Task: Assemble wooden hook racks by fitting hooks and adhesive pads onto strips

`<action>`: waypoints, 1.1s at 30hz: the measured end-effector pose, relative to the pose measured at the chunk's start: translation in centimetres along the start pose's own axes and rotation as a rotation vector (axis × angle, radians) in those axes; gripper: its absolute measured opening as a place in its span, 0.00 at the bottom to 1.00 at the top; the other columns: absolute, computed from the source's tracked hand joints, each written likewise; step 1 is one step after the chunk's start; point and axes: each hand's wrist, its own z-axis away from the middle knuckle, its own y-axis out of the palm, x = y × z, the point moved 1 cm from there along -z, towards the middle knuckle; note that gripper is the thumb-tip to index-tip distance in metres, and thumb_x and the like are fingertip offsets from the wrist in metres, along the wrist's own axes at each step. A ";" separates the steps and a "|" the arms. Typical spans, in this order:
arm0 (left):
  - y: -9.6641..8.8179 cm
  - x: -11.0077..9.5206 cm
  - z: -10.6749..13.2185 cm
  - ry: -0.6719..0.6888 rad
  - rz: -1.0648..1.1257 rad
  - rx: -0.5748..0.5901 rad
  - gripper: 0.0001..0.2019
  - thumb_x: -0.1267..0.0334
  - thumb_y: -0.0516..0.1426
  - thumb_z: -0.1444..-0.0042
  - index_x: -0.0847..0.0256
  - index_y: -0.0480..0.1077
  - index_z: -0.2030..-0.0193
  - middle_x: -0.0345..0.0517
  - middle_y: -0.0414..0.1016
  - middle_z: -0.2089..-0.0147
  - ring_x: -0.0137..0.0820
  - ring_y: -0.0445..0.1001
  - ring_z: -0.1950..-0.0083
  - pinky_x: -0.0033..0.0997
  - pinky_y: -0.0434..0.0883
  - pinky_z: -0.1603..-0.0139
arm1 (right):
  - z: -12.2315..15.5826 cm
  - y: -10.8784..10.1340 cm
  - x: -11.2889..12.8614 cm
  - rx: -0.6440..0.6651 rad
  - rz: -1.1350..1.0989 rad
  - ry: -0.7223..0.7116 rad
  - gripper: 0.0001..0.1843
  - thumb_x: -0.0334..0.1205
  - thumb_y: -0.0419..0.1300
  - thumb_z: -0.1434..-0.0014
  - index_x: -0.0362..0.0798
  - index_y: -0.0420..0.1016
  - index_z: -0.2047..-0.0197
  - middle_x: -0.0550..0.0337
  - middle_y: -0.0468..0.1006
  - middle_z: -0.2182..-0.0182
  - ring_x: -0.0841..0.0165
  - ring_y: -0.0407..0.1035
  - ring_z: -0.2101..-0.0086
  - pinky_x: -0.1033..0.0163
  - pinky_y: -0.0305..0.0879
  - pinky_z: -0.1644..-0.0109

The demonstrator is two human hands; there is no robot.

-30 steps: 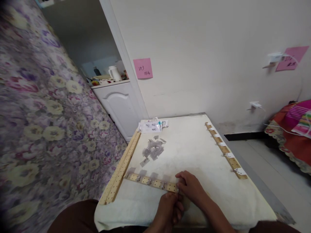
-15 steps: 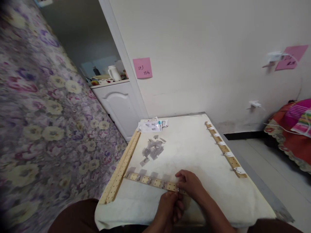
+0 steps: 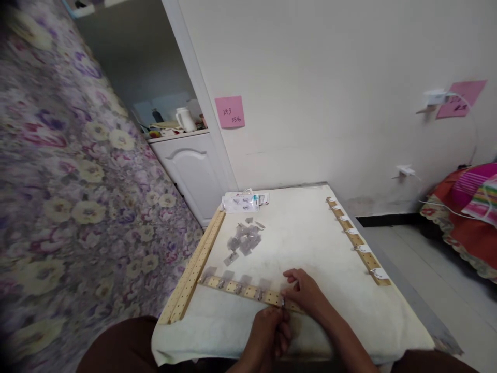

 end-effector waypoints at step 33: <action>-12.8 -13.2 -3.1 0.576 -0.970 -0.406 0.08 0.65 0.47 0.46 0.59 0.66 0.70 0.39 0.72 0.72 0.27 0.70 0.70 0.25 0.63 0.69 | 0.9 -3.3 -1.0 -0.087 0.222 0.040 0.09 0.42 0.52 0.49 0.50 0.72 0.70 0.62 0.74 0.76 0.67 0.67 0.72 0.65 0.56 0.69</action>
